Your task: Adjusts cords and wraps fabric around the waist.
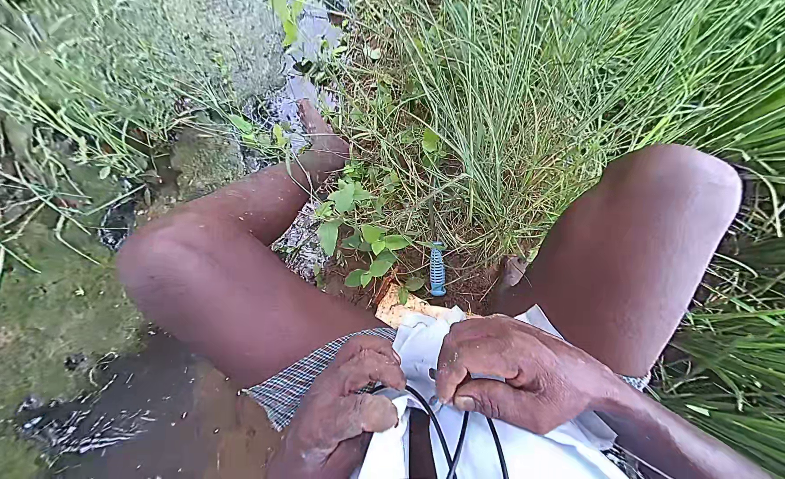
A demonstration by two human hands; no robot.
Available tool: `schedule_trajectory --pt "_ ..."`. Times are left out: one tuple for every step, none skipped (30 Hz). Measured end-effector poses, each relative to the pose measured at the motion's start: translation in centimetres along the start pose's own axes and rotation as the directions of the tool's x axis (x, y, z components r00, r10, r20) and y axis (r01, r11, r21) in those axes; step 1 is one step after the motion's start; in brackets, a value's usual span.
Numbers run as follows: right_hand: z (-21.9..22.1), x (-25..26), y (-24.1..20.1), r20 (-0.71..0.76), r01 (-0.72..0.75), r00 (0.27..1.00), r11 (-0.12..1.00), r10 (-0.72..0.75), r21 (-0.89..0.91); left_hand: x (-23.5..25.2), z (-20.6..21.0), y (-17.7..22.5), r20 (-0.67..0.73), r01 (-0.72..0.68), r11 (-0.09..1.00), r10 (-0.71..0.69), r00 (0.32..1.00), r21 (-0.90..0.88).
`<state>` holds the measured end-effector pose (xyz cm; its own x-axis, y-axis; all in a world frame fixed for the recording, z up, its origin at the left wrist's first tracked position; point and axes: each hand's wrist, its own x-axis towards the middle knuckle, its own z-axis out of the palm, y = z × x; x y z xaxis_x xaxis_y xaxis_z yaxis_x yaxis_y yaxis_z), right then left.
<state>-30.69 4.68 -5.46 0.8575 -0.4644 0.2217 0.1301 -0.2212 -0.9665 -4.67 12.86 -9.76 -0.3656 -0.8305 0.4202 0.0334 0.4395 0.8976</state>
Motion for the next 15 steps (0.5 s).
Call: schedule_trajectory --pt "0.0 -0.2 0.0 0.011 0.002 1.0 1.0 -0.002 0.005 0.0 0.0 0.0 -0.002 -0.004 1.0 0.004 1.0 0.004" --pt "0.0 -0.5 -0.1 0.017 -0.002 1.0 1.0 0.002 0.009 0.0 0.0 -0.1 -0.001 -0.006 1.0 0.006 1.0 0.003" --pt "-0.1 -0.7 -0.2 0.017 -0.009 1.0 1.0 0.009 0.013 0.0 0.1 -0.1 0.002 -0.007 1.0 0.007 1.0 0.001" --pt "-0.2 -0.9 -0.3 0.012 -0.021 1.0 1.0 0.02 0.017 0.1 0.1 -0.1 0.004 -0.008 1.0 0.008 1.0 -0.002" --pt "-0.4 -1.1 -0.4 0.003 -0.031 1.0 0.999 0.031 0.015 0.1 0.2 -0.2 0.006 -0.008 1.0 0.008 1.0 -0.004" --pt "-0.7 -1.4 -0.5 -0.008 -0.037 0.999 0.999 0.037 0.001 0.1 0.3 -0.2 0.006 -0.008 1.0 0.008 1.0 -0.004" --pt "-1.0 -1.6 -0.7 -0.017 -0.035 0.999 0.999 0.035 -0.01 0.1 0.3 -0.1 0.003 -0.005 1.0 0.005 1.0 -0.007" --pt "-1.3 -1.8 -0.9 -0.022 -0.021 1.0 1.0 0.021 -0.005 0.1 0.4 -0.1 0.001 -0.005 1.0 0.005 1.0 -0.008" --pt "-1.6 -1.9 -1.2 -0.016 0.005 1.0 1.0 -0.005 0.012 0.1 0.4 -0.1 0.002 -0.006 1.0 0.006 1.0 -0.009" --pt "-1.7 -1.9 -1.6 0.006 0.032 0.999 0.999 -0.032 0.033 0.1 0.4 -0.1 0.003 -0.002 1.0 0.003 1.0 -0.014" --pt "-1.8 -1.9 -1.9 0.04 0.051 0.998 0.998 -0.053 0.041 0.1 0.5 0.0 0.003 0.0 1.0 0.0 1.0 -0.018" --pt "-1.8 -1.9 -2.3 0.083 0.058 0.995 0.998 -0.06 0.024 0.1 0.5 0.0 -0.001 0.003 1.0 -0.003 1.0 -0.023" --pt "-1.8 -1.9 -2.6 0.129 0.055 0.99 0.998 -0.053 -0.014 0.1 0.5 -0.1 -0.005 0.001 1.0 -0.001 1.0 -0.028" --pt "-1.6 -2.0 -2.9 0.168 0.045 0.985 0.997 -0.035 -0.058 0.2 0.5 -0.1 -0.006 -0.002 1.0 0.001 1.0 -0.03" --pt "-1.4 -2.0 -3.1 0.194 0.035 0.981 0.995 -0.015 -0.098 0.2 0.5 0.0 -0.004 -0.001 1.0 0.001 1.0 -0.03"
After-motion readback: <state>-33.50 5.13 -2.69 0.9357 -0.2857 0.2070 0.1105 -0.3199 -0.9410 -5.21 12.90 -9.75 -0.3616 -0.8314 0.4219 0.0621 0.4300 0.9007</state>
